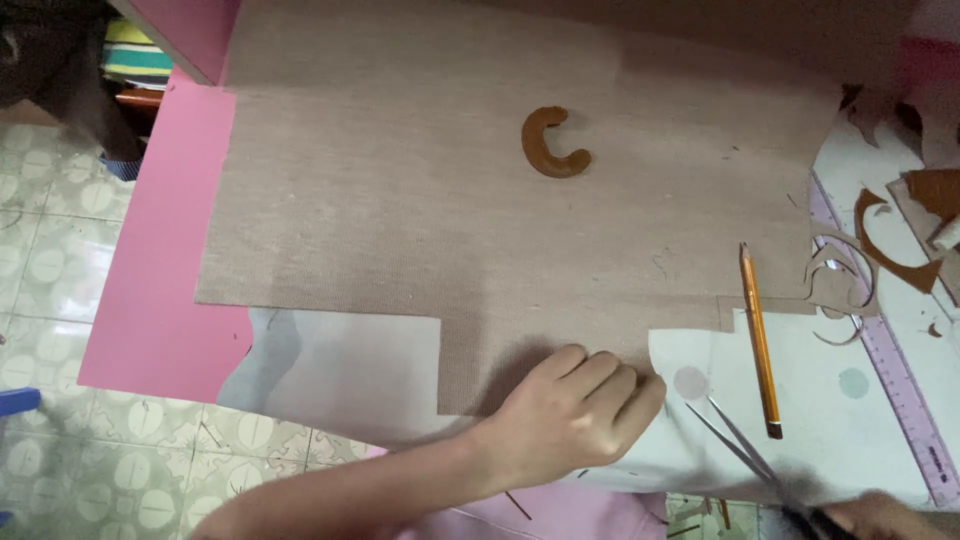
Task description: Hand-sewing a small leather piece, cutting it out with scissors, and tracing its shape onto another surface.
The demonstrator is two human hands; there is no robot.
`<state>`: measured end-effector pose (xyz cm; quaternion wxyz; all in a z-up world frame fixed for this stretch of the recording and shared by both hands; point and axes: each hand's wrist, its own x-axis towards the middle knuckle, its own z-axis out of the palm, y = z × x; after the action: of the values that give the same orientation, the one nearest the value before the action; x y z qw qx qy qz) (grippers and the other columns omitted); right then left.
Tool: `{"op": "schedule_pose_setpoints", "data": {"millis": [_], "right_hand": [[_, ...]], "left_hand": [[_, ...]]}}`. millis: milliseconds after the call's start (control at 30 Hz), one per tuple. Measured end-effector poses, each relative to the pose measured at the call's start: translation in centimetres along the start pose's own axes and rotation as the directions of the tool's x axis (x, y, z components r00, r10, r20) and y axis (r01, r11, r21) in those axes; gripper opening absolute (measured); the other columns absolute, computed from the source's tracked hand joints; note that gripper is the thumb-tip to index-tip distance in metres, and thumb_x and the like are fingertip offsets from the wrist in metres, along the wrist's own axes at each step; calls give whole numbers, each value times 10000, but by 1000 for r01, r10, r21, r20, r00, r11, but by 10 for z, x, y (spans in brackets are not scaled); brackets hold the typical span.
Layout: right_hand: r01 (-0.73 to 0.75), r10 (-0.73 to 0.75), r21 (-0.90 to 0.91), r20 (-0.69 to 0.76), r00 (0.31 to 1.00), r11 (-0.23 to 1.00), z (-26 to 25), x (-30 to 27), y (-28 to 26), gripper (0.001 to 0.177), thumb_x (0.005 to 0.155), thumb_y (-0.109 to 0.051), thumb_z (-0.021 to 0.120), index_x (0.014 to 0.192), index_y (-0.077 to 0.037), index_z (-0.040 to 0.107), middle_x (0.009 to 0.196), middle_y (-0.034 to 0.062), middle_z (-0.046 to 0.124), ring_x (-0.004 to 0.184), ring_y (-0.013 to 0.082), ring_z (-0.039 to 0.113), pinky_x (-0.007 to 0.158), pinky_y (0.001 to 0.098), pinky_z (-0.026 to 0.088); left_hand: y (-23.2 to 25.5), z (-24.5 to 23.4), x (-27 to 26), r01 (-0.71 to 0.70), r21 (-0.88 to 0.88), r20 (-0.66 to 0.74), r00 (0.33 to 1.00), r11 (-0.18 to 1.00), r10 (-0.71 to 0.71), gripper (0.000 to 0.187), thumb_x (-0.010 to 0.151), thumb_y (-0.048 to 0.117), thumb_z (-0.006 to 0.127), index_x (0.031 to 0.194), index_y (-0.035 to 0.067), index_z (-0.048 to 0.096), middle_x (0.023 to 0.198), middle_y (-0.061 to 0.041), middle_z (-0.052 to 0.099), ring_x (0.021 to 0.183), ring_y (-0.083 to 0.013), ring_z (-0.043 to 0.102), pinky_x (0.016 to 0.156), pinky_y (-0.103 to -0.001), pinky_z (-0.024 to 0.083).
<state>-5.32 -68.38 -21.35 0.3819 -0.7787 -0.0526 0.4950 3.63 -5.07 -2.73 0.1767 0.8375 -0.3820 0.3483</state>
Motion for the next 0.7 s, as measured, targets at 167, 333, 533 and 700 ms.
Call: {"op": "schedule_pose_setpoints", "data": {"millis": [167, 333, 533, 700], "right_hand": [[118, -171, 232, 223, 960, 965, 24, 35, -302, 690, 835, -592, 663, 869, 45, 925, 688, 99, 916, 571, 232, 837, 518, 340, 629], [-328, 37, 430, 560, 828, 841, -10, 72, -322, 649, 803, -427, 709, 851, 217, 644, 696, 315, 728, 571, 326, 756, 529, 378, 645], [-313, 98, 231, 642, 761, 921, -26, 111, -383, 633, 789, -489, 710, 796, 143, 682, 669, 273, 763, 555, 297, 760, 473, 348, 622], [-251, 114, 123, 649, 753, 960, -24, 118, -430, 608, 755, -535, 713, 739, 73, 700, 655, 229, 765, 591, 235, 763, 539, 340, 659]], "left_hand": [[0, -24, 2, 186, -39, -108, 976, 982, -189, 111, 1031, 99, 701, 941, 164, 703, 944, 41, 755, 826, -129, 637, 710, -278, 367], [10, -20, -7, 215, -133, -153, 960, 967, -235, 109, 955, 67, 846, 937, 139, 766, 999, -3, 801, 788, -78, 697, 649, -220, 455], [14, -13, -29, 139, -349, -115, 975, 927, -190, 7, 1010, 40, 780, 1006, 36, 785, 1161, -131, 766, 960, -191, 803, 845, -294, 670], [10, -22, -27, 151, -454, -73, 976, 878, -206, 115, 985, 33, 834, 1054, -22, 761, 1155, -179, 765, 1006, -232, 809, 890, -332, 684]]}}
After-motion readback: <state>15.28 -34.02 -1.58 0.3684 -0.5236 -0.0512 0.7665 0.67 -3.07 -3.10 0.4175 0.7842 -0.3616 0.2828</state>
